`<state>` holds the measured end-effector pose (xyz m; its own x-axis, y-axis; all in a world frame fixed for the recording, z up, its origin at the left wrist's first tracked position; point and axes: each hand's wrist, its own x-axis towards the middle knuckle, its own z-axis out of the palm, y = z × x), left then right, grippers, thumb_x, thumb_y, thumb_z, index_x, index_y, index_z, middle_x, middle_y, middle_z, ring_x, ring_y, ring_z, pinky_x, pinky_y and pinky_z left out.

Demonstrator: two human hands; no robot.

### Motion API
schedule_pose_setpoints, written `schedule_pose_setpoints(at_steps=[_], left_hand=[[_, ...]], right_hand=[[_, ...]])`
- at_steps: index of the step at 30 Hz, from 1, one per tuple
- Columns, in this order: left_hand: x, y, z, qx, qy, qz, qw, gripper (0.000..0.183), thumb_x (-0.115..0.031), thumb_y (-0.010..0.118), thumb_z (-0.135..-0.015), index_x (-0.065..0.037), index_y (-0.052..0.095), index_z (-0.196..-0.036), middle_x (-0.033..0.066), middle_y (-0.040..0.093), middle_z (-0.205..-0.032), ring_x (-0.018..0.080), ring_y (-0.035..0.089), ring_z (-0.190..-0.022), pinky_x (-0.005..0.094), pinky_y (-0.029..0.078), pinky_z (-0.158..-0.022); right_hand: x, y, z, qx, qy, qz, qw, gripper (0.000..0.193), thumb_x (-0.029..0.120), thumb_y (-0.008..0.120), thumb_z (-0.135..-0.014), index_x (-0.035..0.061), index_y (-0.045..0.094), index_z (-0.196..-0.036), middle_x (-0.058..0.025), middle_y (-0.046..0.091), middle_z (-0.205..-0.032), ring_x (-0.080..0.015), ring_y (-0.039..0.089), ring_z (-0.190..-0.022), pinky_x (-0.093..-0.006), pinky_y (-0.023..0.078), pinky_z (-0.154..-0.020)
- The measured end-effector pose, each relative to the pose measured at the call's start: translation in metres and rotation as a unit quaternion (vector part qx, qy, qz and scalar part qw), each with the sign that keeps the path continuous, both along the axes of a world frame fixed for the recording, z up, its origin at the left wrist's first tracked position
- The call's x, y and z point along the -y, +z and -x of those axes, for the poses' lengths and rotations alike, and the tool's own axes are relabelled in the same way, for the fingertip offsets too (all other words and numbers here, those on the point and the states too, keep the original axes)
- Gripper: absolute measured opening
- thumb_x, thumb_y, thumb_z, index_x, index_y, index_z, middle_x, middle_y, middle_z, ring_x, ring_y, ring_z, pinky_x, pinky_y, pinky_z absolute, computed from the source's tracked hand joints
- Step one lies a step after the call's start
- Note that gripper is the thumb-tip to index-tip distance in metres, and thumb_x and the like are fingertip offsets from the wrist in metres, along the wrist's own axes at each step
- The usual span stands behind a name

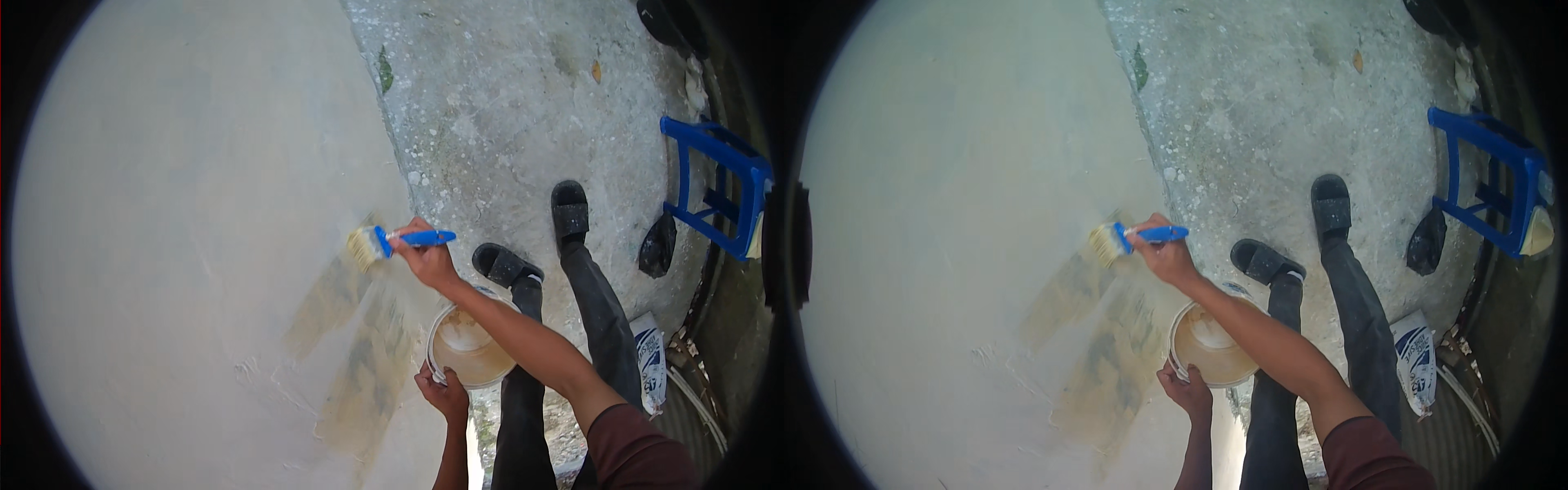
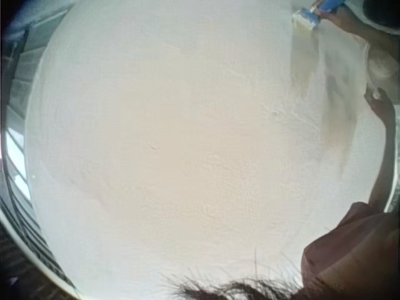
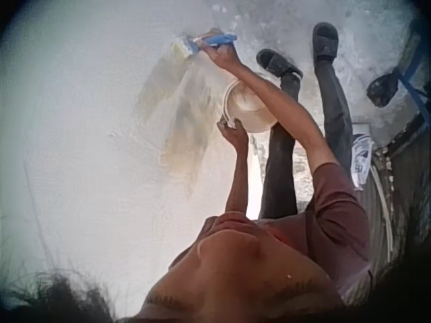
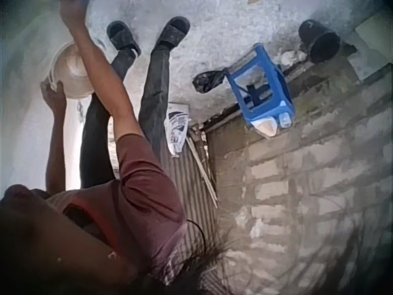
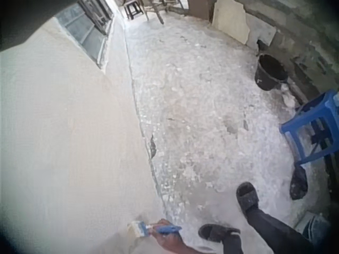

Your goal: Painting an exterior wall using a brush and a bucket of paint.

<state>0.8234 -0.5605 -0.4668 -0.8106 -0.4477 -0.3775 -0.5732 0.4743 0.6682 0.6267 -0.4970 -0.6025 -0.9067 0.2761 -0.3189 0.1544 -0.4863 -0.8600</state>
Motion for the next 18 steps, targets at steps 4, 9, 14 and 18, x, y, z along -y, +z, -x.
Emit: schedule_pose_setpoints(at_steps=[4, 9, 14, 18], left_hand=[[0.004, -0.015, -0.008, 0.023, -0.006, 0.037, 0.999, 0.023, 0.007, 0.053, -0.078, 0.002, 0.044, -0.099, 0.0151, 0.052, -0.108, 0.0219, 0.051, -0.104, 0.0334, 0.037, -0.096], [-0.003, -0.011, -0.006, 0.054, -0.005, 0.042, 0.998, 0.023, 0.008, 0.05, -0.078, 0.003, 0.043, -0.1, 0.0167, 0.051, -0.11, 0.0231, 0.051, -0.105, 0.034, 0.037, -0.096], [-0.004, -0.005, 0.003, 0.061, 0.02, 0.004, 0.998, 0.026, 0.004, 0.055, -0.08, 0.001, 0.043, -0.103, 0.0135, 0.05, -0.112, 0.0189, 0.049, -0.107, 0.0325, 0.036, -0.097], [0.003, 0.001, 0.019, 0.062, 0.011, 0.011, 0.998, 0.028, 0.003, 0.057, -0.082, -0.001, 0.042, -0.105, 0.0113, 0.049, -0.109, 0.0158, 0.049, -0.105, 0.0306, 0.036, -0.096]], right_hand=[[-0.009, -0.039, 0.005, 0.098, -0.003, -0.197, 0.976, 0.008, 0.011, 0.068, -0.084, 0.0066, 0.067, -0.091, -0.0088, 0.053, -0.079, -0.023, 0.056, -0.069, -0.0342, 0.044, -0.062], [0.01, -0.004, -0.013, 0.019, 0.018, -0.16, 0.987, 0.011, 0.008, 0.07, -0.082, 0.005, 0.068, -0.093, -0.0078, 0.05, -0.075, -0.0221, 0.053, -0.067, -0.0325, 0.042, -0.061], [-0.011, 0.088, -0.034, -0.069, 0.07, 0.001, 0.995, 0.013, 0.011, 0.069, -0.084, 0.0056, 0.068, -0.095, -0.0095, 0.052, -0.077, -0.0234, 0.055, -0.067, -0.0328, 0.042, -0.059], [-0.033, 0.161, -0.021, -0.146, 0.097, 0.217, 0.96, 0.012, 0.01, 0.07, -0.084, 0.0054, 0.069, -0.095, -0.0084, 0.054, -0.078, -0.02, 0.053, -0.068, -0.0306, 0.041, -0.059]])
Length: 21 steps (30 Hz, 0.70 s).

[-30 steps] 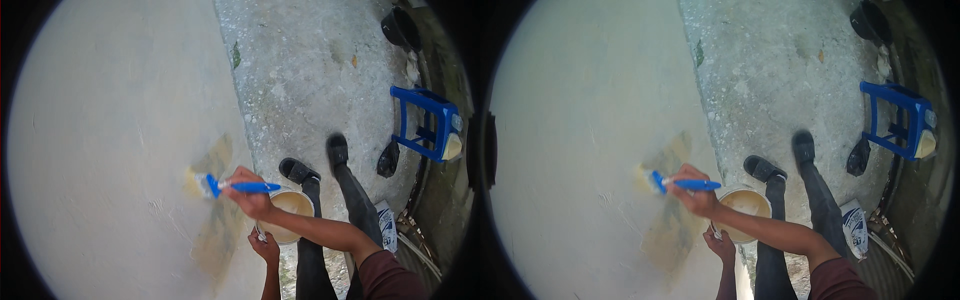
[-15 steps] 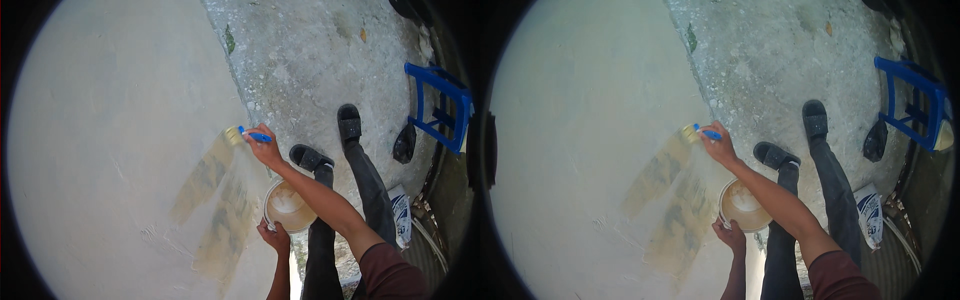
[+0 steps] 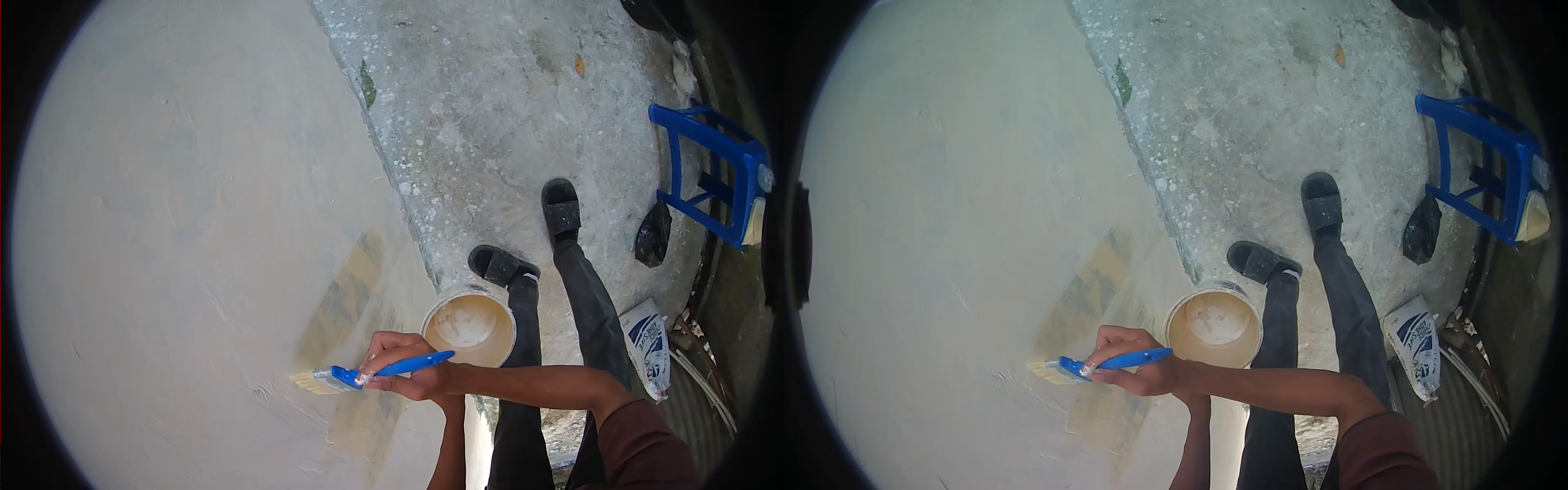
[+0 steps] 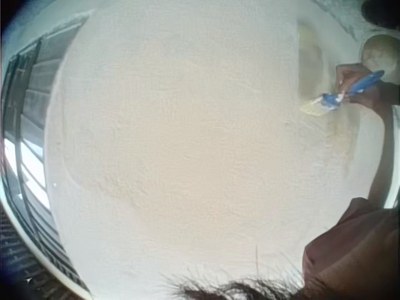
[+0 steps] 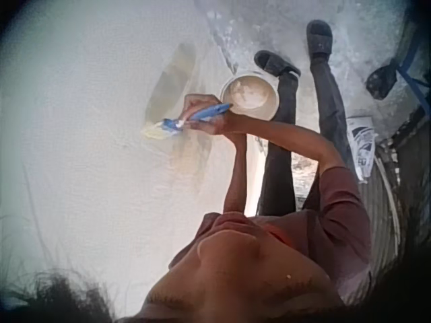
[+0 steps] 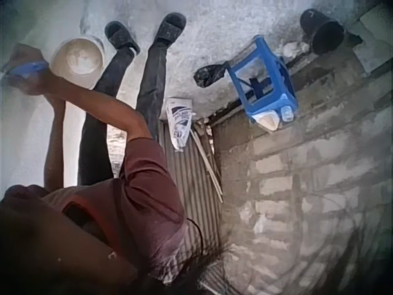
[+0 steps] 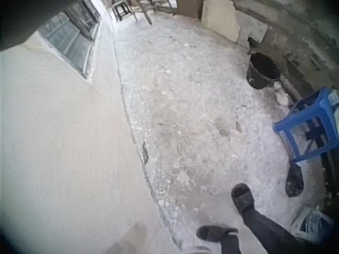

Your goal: Painting an exterior wall using a brush and a bucket of paint.

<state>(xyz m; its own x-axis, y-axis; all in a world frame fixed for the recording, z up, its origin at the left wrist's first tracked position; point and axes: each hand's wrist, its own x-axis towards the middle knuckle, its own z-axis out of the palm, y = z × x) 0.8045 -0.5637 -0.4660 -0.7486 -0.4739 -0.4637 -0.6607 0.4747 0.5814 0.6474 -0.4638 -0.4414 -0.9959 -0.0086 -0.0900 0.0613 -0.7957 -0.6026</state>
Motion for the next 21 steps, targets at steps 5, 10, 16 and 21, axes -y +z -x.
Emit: schedule_pose_setpoints(at_steps=[5, 10, 16, 21], left_hand=[[-0.009, -0.004, 0.013, -0.015, -0.008, -0.014, 1.0, 0.029, 0.003, 0.058, -0.083, -0.003, 0.042, -0.106, 0.0101, 0.049, -0.106, 0.0141, 0.049, -0.103, 0.0293, 0.037, -0.095], [-0.007, -0.013, 0.029, -0.057, 0.019, -0.009, 0.998, 0.024, 0.008, 0.052, -0.08, -0.001, 0.041, -0.098, 0.0129, 0.049, -0.106, 0.0184, 0.049, -0.104, 0.0311, 0.036, -0.096], [-0.006, -0.018, 0.039, -0.046, -0.022, 0.017, 0.999, 0.024, 0.009, 0.052, -0.078, -0.002, 0.039, -0.096, 0.0132, 0.048, -0.105, 0.019, 0.049, -0.106, 0.0333, 0.035, -0.098], [-0.006, -0.011, 0.044, -0.061, 0.014, -0.034, 0.997, 0.022, 0.005, 0.055, -0.08, -0.002, 0.041, -0.095, 0.009, 0.046, -0.099, 0.0159, 0.048, -0.094, 0.0295, 0.038, -0.092]], right_hand=[[0.01, -0.072, 0.042, 0.013, -0.088, -0.14, 0.986, 0.009, 0.008, 0.069, -0.084, 0.0049, 0.07, -0.092, -0.0082, 0.056, -0.078, -0.019, 0.053, -0.068, -0.0298, 0.041, -0.06], [0.015, -0.151, 0.07, 0.064, -0.165, -0.245, 0.953, 0.007, 0.007, 0.068, -0.083, 0.0049, 0.069, -0.09, -0.0089, 0.055, -0.075, -0.0214, 0.054, -0.064, -0.0332, 0.042, -0.059], [0.015, -0.174, 0.073, 0.221, -0.15, -0.392, 0.881, 0.008, 0.008, 0.068, -0.082, 0.0058, 0.068, -0.09, -0.0109, 0.051, -0.075, -0.026, 0.055, -0.066, -0.0343, 0.043, -0.059], [0.024, -0.098, 0.069, 0.125, -0.152, -0.313, 0.929, 0.01, 0.01, 0.07, -0.083, 0.0039, 0.069, -0.091, -0.0086, 0.051, -0.073, -0.0196, 0.053, -0.064, -0.0301, 0.04, -0.057]])
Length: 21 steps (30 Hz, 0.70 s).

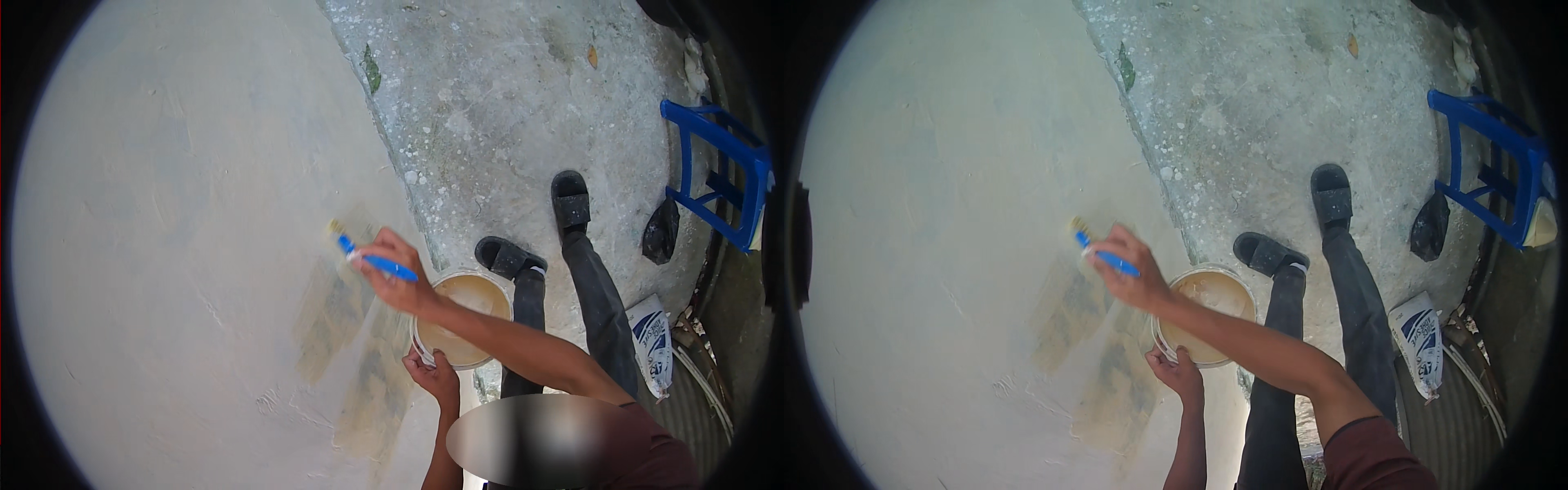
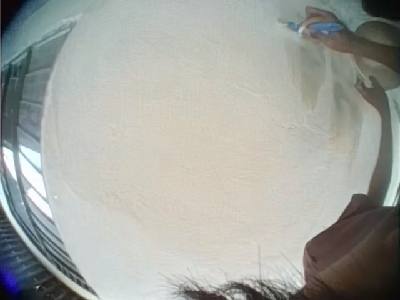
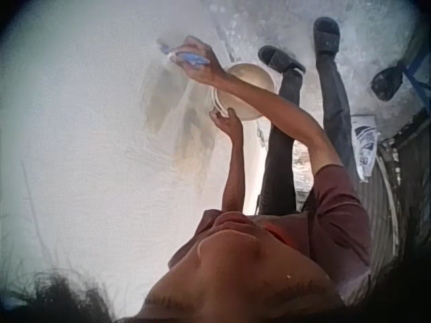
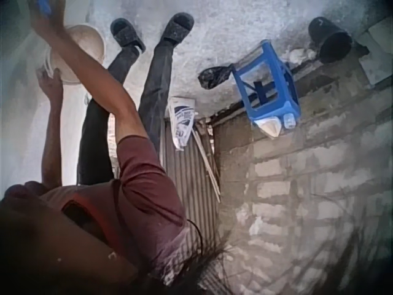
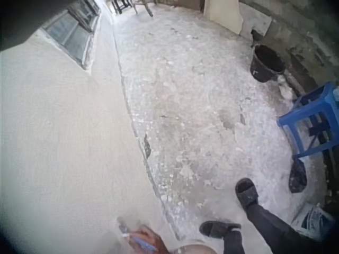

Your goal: Painting an exterior wall using a brush and a bucket of paint.

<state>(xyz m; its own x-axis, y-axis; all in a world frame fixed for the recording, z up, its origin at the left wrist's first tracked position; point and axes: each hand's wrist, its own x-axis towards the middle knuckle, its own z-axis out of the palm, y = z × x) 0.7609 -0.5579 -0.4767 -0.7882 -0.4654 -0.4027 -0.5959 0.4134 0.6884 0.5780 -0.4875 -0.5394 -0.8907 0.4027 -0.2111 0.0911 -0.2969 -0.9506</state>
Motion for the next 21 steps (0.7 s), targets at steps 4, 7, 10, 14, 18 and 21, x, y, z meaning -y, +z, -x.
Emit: schedule_pose_setpoints(at_steps=[4, 7, 10, 14, 18, 21], left_hand=[[0.005, 0.003, 0.003, 0.055, -0.035, 0.082, 0.995, 0.022, 0.004, 0.056, -0.082, -0.003, 0.04, -0.095, 0.0074, 0.046, -0.098, 0.0139, 0.048, -0.09, 0.0274, 0.04, -0.088], [-0.002, 0.004, 0.007, 0.076, -0.03, 0.088, 0.993, 0.022, 0.003, 0.057, -0.083, -0.004, 0.04, -0.096, 0.0067, 0.047, -0.098, 0.013, 0.049, -0.091, 0.027, 0.04, -0.088], [-0.007, -0.007, 0.0, 0.018, -0.007, -0.017, 1.0, 0.023, 0.005, 0.056, -0.082, -0.003, 0.04, -0.097, 0.0071, 0.047, -0.099, 0.0129, 0.049, -0.09, 0.0268, 0.04, -0.088], [-0.008, -0.007, 0.006, 0.022, -0.026, 0.023, 0.999, 0.023, 0.008, 0.054, -0.08, -0.003, 0.039, -0.094, 0.0084, 0.046, -0.1, 0.0143, 0.047, -0.093, 0.027, 0.038, -0.09], [0.0, -0.011, -0.002, 0.026, -0.031, 0.029, 0.999, 0.025, 0.01, 0.052, -0.078, -0.003, 0.038, -0.093, 0.0101, 0.046, -0.101, 0.0159, 0.047, -0.098, 0.0274, 0.036, -0.091], [-0.006, -0.008, -0.008, 0.048, -0.033, 0.029, 0.998, 0.024, 0.009, 0.052, -0.077, -0.003, 0.038, -0.093, 0.0101, 0.045, -0.1, 0.016, 0.047, -0.098, 0.0275, 0.036, -0.091]], right_hand=[[-0.018, 0.059, -0.003, -0.09, 0.057, 0.133, 0.985, 0.01, 0.009, 0.071, -0.083, 0.0039, 0.069, -0.092, -0.0079, 0.055, -0.076, -0.018, 0.054, -0.066, -0.0286, 0.039, -0.058], [-0.03, 0.057, 0.003, -0.152, 0.08, 0.234, 0.957, 0.012, 0.008, 0.071, -0.083, 0.0043, 0.069, -0.094, -0.0076, 0.059, -0.079, -0.0157, 0.054, -0.068, -0.0277, 0.04, -0.059], [-0.02, 0.004, 0.005, -0.073, 0.05, 0.158, 0.984, 0.012, 0.01, 0.07, -0.084, 0.0041, 0.069, -0.095, -0.0073, 0.058, -0.077, -0.0157, 0.054, -0.068, -0.0281, 0.04, -0.059], [-0.008, -0.056, 0.005, 0.008, 0.014, 0.06, 0.998, 0.008, 0.011, 0.069, -0.084, 0.0046, 0.068, -0.088, -0.0072, 0.052, -0.071, -0.019, 0.052, -0.061, -0.0312, 0.04, -0.056], [-0.006, -0.09, 0.008, 0.051, -0.05, -0.067, 0.995, 0.009, 0.008, 0.069, -0.083, 0.0036, 0.069, -0.09, -0.0095, 0.054, -0.076, -0.021, 0.055, -0.067, -0.0322, 0.043, -0.06], [-0.008, -0.091, 0.012, 0.116, -0.056, -0.061, 0.99, 0.009, 0.008, 0.069, -0.083, 0.003, 0.068, -0.091, -0.0094, 0.053, -0.076, -0.0211, 0.055, -0.067, -0.0321, 0.043, -0.06]])
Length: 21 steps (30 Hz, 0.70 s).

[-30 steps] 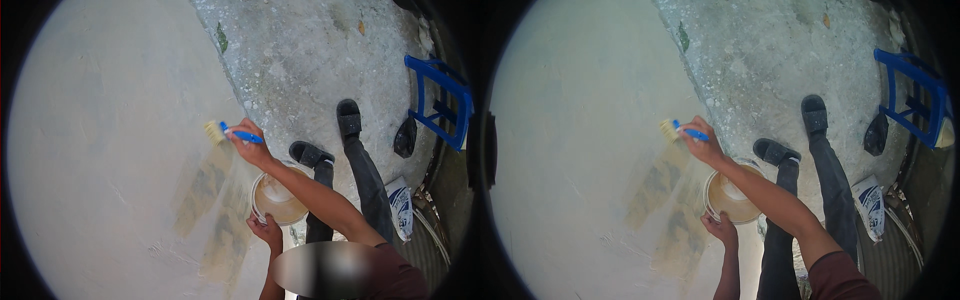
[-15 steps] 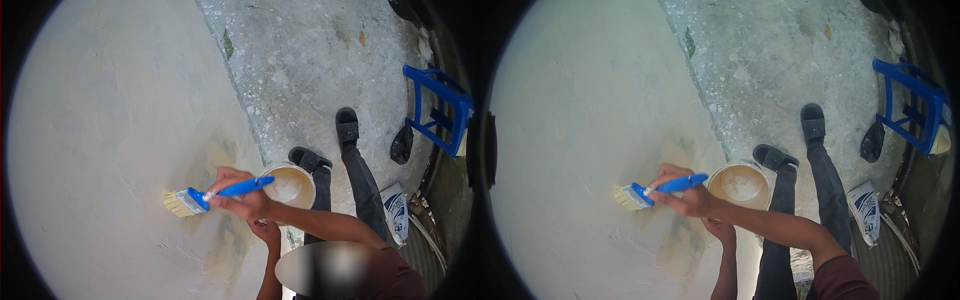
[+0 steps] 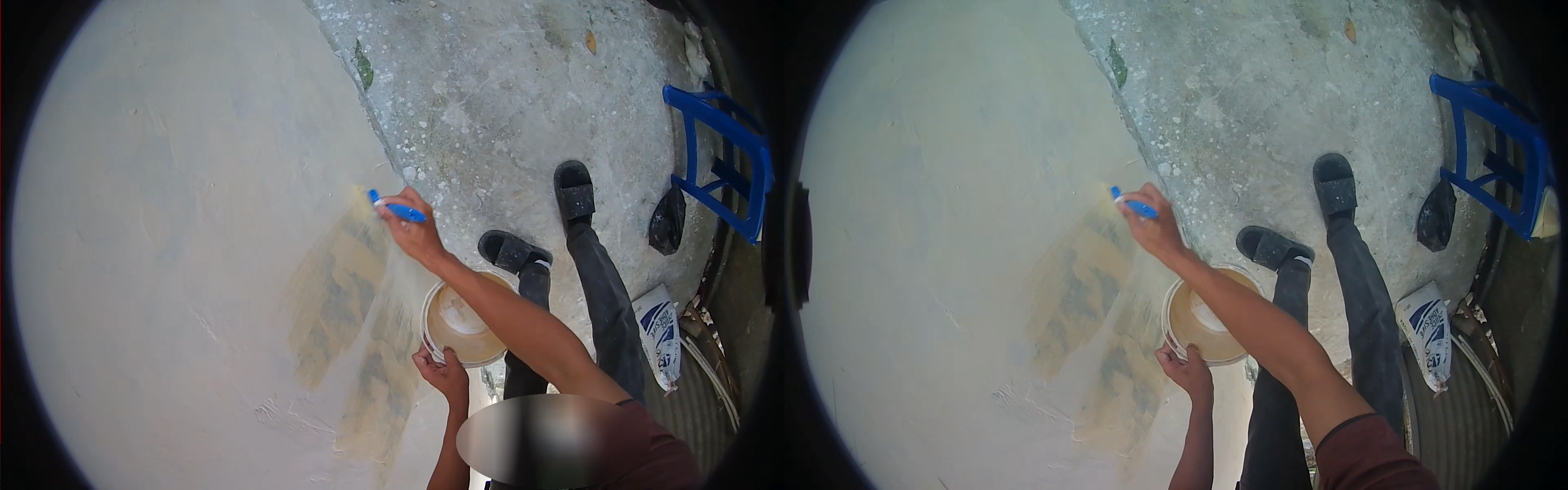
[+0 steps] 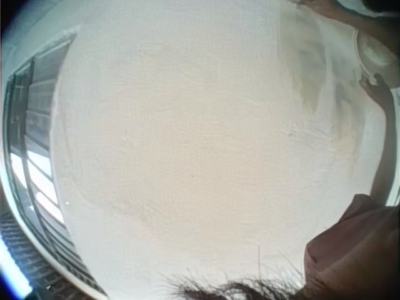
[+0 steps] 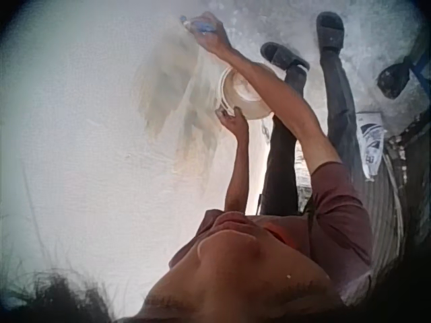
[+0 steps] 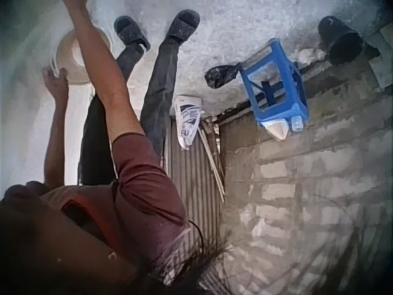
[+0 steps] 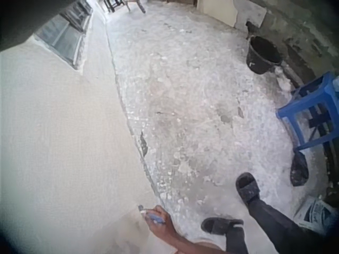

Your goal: Painting an exterior wall using a brush and a bucket of paint.

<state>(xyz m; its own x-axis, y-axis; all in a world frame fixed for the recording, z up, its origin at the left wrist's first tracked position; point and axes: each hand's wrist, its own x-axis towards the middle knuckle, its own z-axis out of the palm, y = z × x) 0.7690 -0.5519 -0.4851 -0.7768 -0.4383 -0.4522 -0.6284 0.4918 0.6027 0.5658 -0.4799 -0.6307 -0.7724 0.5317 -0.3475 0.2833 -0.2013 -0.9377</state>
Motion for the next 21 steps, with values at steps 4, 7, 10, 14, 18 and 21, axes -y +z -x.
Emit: schedule_pose_setpoints(at_steps=[4, 7, 10, 14, 18, 21], left_hand=[[-0.007, 0.009, 0.007, -0.005, 0.028, -0.023, 0.999, 0.024, 0.009, 0.052, -0.077, -0.003, 0.038, -0.092, 0.0096, 0.045, -0.099, 0.0161, 0.047, -0.098, 0.0282, 0.036, -0.09], [-0.011, 0.013, 0.012, -0.024, 0.032, -0.029, 0.999, 0.024, 0.006, 0.056, -0.079, -0.004, 0.037, -0.092, 0.0071, 0.044, -0.095, 0.0145, 0.046, -0.093, 0.0267, 0.038, -0.087], [0.003, 0.02, 0.007, 0.033, -0.021, 0.067, 0.997, 0.025, -0.005, 0.064, -0.087, -0.002, 0.041, -0.097, 0.0101, 0.049, -0.105, 0.015, 0.048, -0.099, 0.0274, 0.039, -0.089], [-0.016, 0.043, 0.021, 0.013, 0.025, 0.029, 0.999, 0.023, -0.001, 0.061, -0.085, -0.001, 0.042, -0.097, 0.0125, 0.05, -0.108, 0.0166, 0.048, -0.101, 0.0292, 0.039, -0.09], [-0.034, 0.059, 0.035, -0.066, 0.034, 0.043, 0.996, 0.023, 0.005, 0.054, -0.079, 0.001, 0.042, -0.098, 0.0129, 0.049, -0.105, 0.0185, 0.049, -0.099, 0.0314, 0.039, -0.09], [-0.049, 0.049, 0.045, -0.112, 0.059, 0.049, 0.991, 0.023, 0.006, 0.051, -0.078, 0.002, 0.042, -0.099, 0.0127, 0.048, -0.101, 0.0198, 0.049, -0.099, 0.0324, 0.038, -0.092]], right_hand=[[0.014, 0.051, 0.009, -0.064, 0.007, 0.052, 0.997, 0.011, 0.01, 0.069, -0.083, 0.0038, 0.066, -0.092, -0.011, 0.051, -0.076, -0.0263, 0.054, -0.066, -0.0358, 0.043, -0.06], [0.006, 0.097, 0.007, -0.101, 0.017, 0.085, 0.991, 0.013, 0.011, 0.07, -0.084, 0.0031, 0.067, -0.093, -0.0097, 0.051, -0.076, -0.0229, 0.053, -0.066, -0.0331, 0.042, -0.06], [-0.005, 0.155, 0.008, -0.155, 0.052, 0.167, 0.972, 0.013, 0.012, 0.071, -0.084, 0.0029, 0.068, -0.094, -0.0084, 0.052, -0.077, -0.0188, 0.051, -0.067, -0.0301, 0.04, -0.059], [-0.03, 0.196, 0.017, -0.169, 0.04, 0.409, 0.896, 0.013, 0.009, 0.066, -0.09, 0.0012, 0.066, -0.099, -0.005, 0.054, -0.084, -0.0138, 0.056, -0.075, -0.0279, 0.044, -0.064], [-0.012, 0.156, 0.033, -0.129, -0.015, 0.437, 0.89, 0.018, 0.012, 0.064, -0.091, -0.0023, 0.061, -0.101, -0.0037, 0.056, -0.087, -0.0127, 0.061, -0.083, -0.0265, 0.051, -0.069], [-0.01, 0.118, 0.048, -0.063, 0.032, 0.359, 0.931, 0.023, 0.019, 0.066, -0.09, -0.0024, 0.06, -0.098, -0.0047, 0.06, -0.087, -0.0124, 0.062, -0.081, -0.0265, 0.052, -0.069]])
